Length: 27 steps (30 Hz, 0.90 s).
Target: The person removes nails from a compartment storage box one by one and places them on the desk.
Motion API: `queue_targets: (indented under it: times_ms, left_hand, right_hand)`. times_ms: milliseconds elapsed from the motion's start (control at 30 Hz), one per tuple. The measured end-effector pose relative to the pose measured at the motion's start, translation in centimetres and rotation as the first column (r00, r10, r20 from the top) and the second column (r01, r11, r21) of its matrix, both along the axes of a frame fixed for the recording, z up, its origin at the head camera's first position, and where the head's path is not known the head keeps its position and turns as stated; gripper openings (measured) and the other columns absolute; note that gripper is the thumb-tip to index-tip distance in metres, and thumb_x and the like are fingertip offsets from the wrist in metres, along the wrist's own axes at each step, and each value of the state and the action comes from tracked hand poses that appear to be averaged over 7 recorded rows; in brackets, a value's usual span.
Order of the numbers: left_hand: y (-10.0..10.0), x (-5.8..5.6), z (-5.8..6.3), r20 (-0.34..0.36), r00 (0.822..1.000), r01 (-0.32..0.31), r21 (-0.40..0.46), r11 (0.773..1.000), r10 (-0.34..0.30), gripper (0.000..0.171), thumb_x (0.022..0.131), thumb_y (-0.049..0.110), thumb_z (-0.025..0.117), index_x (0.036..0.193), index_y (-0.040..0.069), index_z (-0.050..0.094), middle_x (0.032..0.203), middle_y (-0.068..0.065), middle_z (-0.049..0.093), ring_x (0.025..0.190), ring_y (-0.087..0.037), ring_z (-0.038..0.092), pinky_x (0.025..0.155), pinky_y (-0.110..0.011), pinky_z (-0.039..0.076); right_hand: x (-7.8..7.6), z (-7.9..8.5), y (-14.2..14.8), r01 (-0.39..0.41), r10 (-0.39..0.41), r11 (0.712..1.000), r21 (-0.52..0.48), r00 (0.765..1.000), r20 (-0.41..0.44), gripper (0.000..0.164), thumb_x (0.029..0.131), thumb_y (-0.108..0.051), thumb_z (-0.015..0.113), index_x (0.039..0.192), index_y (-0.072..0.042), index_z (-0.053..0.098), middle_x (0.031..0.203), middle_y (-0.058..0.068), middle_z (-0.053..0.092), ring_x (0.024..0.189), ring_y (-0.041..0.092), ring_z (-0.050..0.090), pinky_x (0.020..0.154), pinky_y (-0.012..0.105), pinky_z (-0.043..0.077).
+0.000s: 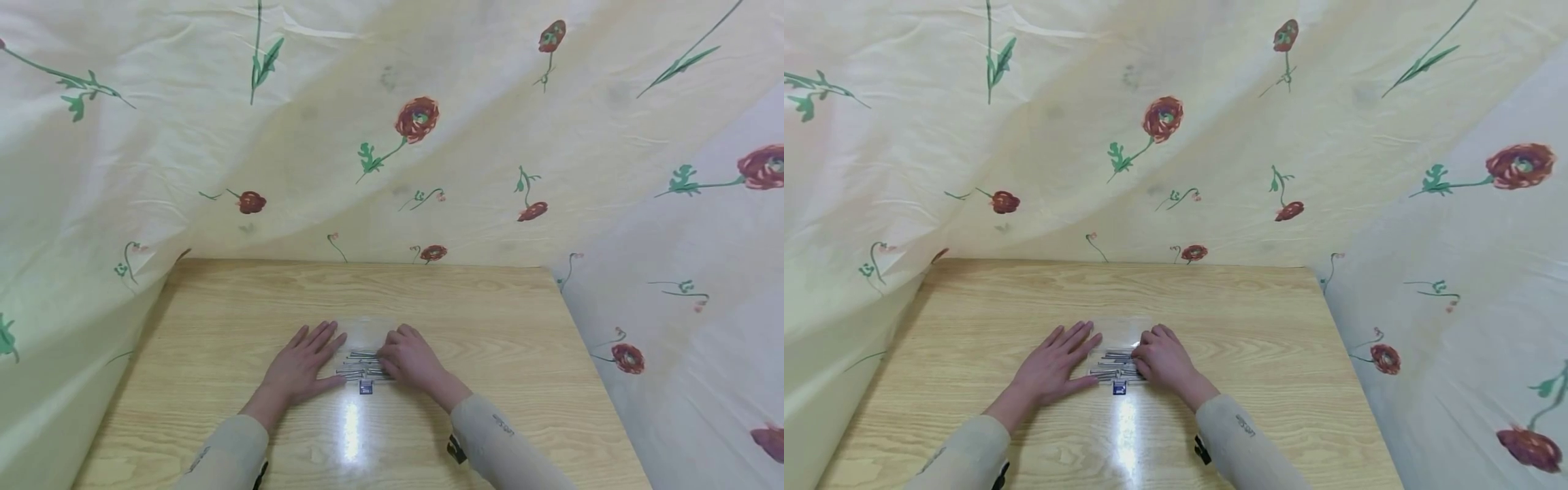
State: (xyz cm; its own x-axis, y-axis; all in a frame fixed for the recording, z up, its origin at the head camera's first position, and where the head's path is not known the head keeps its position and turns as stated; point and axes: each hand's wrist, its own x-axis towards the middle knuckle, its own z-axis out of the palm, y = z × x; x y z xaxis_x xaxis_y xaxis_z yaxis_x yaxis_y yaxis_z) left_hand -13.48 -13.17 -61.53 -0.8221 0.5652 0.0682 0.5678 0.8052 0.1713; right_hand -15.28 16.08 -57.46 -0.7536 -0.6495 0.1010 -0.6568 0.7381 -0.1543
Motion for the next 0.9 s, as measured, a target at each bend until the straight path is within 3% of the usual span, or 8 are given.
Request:
queue_targets:
  times_ms: [567, 900]
  left_hand:
    - [0.2, 0.1, 0.0, -0.004, 1.000, 0.000, 0.011, 1.000, 0.000, 0.088, 0.100, 0.076, 0.050, 0.168, 0.022, 0.038, 0.177, -0.007, 0.026, 0.164, -0.026, 0.022, 0.134, -0.052, 0.017]
    - [0.5, 0.4, 0.0, 0.006, 1.000, -0.016, -0.007, 1.000, 0.016, 0.088, 0.100, 0.077, 0.048, 0.169, 0.023, 0.036, 0.177, -0.006, 0.024, 0.164, -0.026, 0.020, 0.134, -0.051, 0.016]
  right_hand:
    - [-0.5, 0.8, -0.1, -0.051, 0.050, 0.996, 0.067, 0.999, 0.015, 0.012, 0.096, -0.024, 0.080, 0.107, -0.021, 0.085, 0.095, -0.006, 0.070, 0.091, 0.015, 0.057, 0.108, 0.046, 0.053]
    - [-0.7, 1.1, 0.1, -0.067, 0.065, 0.996, 0.057, 0.997, 0.035, 0.007, 0.095, -0.023, 0.081, 0.100, -0.020, 0.086, 0.090, -0.006, 0.068, 0.087, 0.014, 0.055, 0.099, 0.044, 0.056]
